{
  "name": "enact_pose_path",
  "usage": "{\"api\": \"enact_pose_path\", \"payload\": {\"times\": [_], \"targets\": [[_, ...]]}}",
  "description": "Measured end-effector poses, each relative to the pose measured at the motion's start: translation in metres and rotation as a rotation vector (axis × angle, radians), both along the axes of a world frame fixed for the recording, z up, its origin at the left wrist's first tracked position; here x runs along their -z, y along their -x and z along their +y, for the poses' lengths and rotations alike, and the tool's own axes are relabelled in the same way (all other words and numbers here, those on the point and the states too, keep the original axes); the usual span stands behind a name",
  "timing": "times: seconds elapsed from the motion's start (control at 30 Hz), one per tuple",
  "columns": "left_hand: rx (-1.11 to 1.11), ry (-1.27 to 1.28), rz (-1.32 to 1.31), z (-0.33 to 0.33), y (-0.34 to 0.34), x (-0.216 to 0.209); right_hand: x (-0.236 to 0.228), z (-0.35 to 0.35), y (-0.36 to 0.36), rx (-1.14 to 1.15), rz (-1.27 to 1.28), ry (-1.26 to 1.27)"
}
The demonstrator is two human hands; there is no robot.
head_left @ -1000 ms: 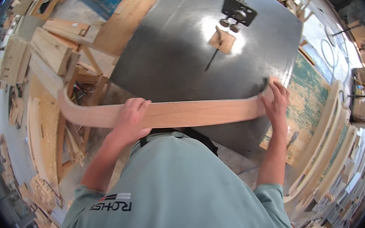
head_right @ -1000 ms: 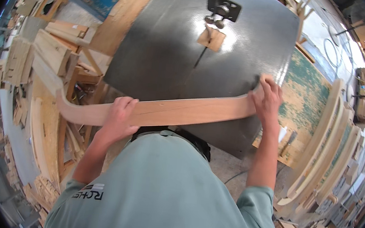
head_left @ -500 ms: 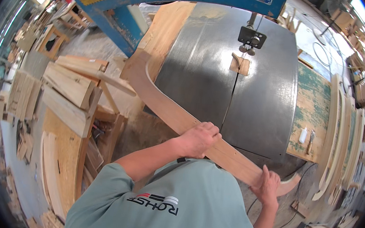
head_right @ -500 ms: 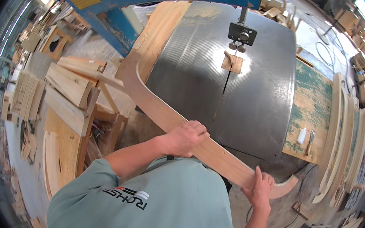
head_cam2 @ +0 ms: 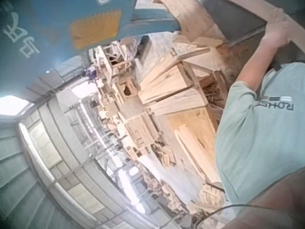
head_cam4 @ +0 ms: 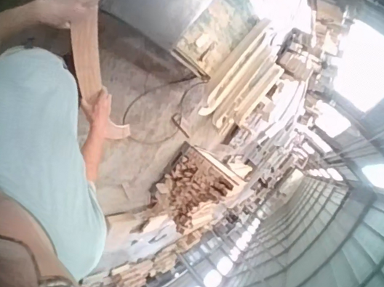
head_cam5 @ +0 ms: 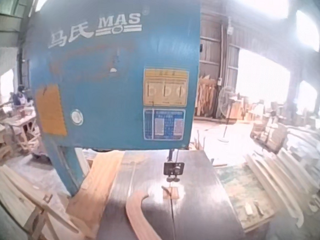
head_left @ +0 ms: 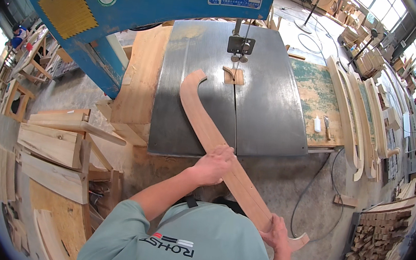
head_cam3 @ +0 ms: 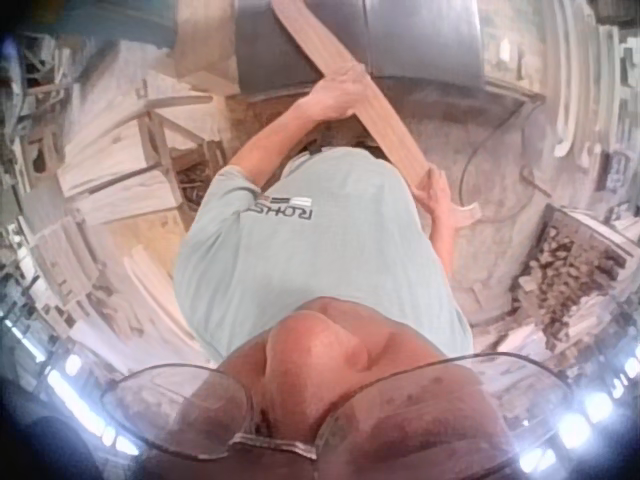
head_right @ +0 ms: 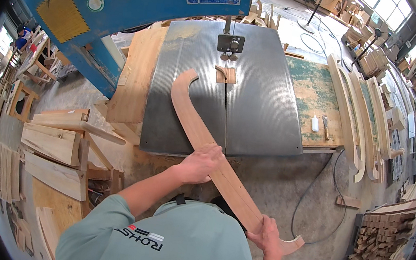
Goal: The person uses a band saw to cut a curved shape into a wooden furniture part. They guide the wood piece with both hands against the saw blade to follow a marked line, then set the finished piece aside.
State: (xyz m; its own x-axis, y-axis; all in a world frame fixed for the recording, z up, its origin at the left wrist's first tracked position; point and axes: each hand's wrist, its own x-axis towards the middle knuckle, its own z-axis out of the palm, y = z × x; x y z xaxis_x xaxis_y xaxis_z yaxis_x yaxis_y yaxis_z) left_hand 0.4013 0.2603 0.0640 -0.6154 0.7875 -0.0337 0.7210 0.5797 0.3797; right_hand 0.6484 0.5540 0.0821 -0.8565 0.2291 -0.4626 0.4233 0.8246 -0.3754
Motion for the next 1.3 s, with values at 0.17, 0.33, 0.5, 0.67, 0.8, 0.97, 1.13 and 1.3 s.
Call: {"api": "enact_pose_path", "payload": {"times": [0.17, 0.33, 0.5, 0.67, 0.8, 0.97, 1.13, 1.3], "targets": [[-0.375, 0.017, -0.012, -0.042, -0.016, 0.004, -0.001, 0.004, 0.007, -0.01, -0.021, 0.009], [-0.477, 0.02, 0.028, -0.054, -0.016, 0.011, 0.005, 0.044, 0.01, -0.064, -0.016, -0.008], [-0.524, -0.1, 0.045, -0.063, 0.025, 0.024, 0.009, 0.129, 0.015, -0.119, -0.054, -0.179], [-0.621, 0.01, 0.109, -0.071, 0.073, 0.032, 0.015, 0.205, 0.042, -0.173, -0.04, -0.279], [-0.715, 0.007, 0.05, -0.061, 0.081, 0.028, 0.018, 0.231, 0.067, -0.159, -0.092, -0.31], [-0.71, 0.047, 0.024, -0.063, 0.093, 0.022, 0.034, 0.19, 0.089, -0.255, 0.125, -0.369], [-0.57, 0.04, -0.011, -0.081, 0.109, 0.016, 0.02, 0.095, 0.134, -0.299, 0.221, -0.243], [-0.4, 0.039, -0.034, -0.091, 0.143, 0.011, 0.017, 0.098, 0.16, -0.135, 0.228, -0.374]]}}
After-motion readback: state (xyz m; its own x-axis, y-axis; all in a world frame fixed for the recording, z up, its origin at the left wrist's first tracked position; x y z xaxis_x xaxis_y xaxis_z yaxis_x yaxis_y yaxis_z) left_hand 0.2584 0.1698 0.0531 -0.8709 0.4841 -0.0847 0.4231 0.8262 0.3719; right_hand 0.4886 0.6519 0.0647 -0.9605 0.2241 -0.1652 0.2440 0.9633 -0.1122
